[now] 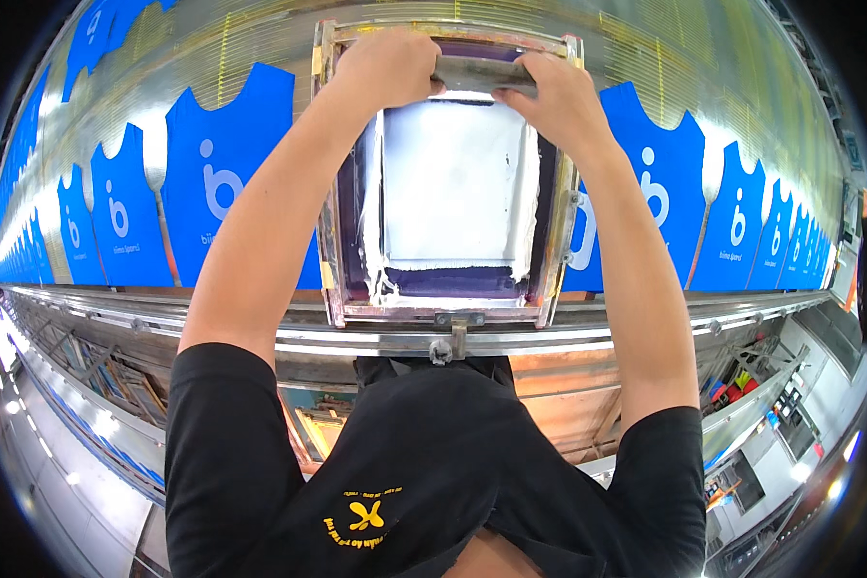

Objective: The person performs screen printing on a blue t-shirt by repeatedly pulling a squeegee across a screen frame to transfer white ink onto the garment. The person adjusts the screen and squeegee between strokes and briefly lifts the screen to check the print.

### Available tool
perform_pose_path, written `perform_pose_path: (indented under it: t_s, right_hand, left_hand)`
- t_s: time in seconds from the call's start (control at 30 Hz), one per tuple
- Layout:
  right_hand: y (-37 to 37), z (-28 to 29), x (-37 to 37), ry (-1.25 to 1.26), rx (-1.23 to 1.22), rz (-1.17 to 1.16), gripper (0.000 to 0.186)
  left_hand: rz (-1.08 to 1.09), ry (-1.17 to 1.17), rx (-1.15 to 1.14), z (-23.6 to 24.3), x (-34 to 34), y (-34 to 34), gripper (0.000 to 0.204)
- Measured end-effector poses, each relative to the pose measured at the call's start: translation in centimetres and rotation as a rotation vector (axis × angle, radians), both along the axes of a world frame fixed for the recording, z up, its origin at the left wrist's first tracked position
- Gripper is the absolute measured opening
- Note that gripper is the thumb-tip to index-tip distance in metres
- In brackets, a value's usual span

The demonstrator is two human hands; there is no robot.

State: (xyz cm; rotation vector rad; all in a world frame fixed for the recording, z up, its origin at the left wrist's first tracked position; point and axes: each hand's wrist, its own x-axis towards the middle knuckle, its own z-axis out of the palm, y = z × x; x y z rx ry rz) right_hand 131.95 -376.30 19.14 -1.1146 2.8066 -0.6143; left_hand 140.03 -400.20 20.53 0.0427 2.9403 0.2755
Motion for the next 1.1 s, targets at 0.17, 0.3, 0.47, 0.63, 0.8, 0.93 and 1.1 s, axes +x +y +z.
perform_pose_path:
  t_s: [0.17,0.3,0.47,0.63,0.8,0.93,1.1]
  right_hand:
    - [0.8,-1.7,3.8,0.096,-0.028,0.054,0.032]
    - [6.1,-1.6,14.5,0.094,-0.137,0.092,0.025]
    - [11.7,-0.4,26.2,-0.026,-0.110,0.052,0.034]
    - [13.9,1.3,29.8,-0.118,-0.106,0.108,0.034]
    - [14.1,4.4,26.7,-0.238,-0.064,0.187,0.037]
    - [8.0,3.0,15.7,-0.064,-0.051,0.138,0.029]
    - [0.3,1.9,2.3,-0.057,0.020,-0.010,0.038]
  left_hand:
    - [-0.005,-0.004,-0.007,-0.8,3.9,1.7,0.026]
    - [0.087,-0.113,0.060,-1.8,15.0,6.7,0.016]
    - [0.126,0.031,0.226,-0.6,27.4,12.7,0.041]
    - [0.141,0.139,0.206,1.6,32.5,16.3,0.046]
    - [0.051,-0.270,0.339,4.6,29.4,12.4,0.038]
    - [-0.039,-0.175,0.139,3.2,16.3,6.3,0.039]
    - [0.006,-0.084,0.022,2.6,1.7,0.1,0.042]
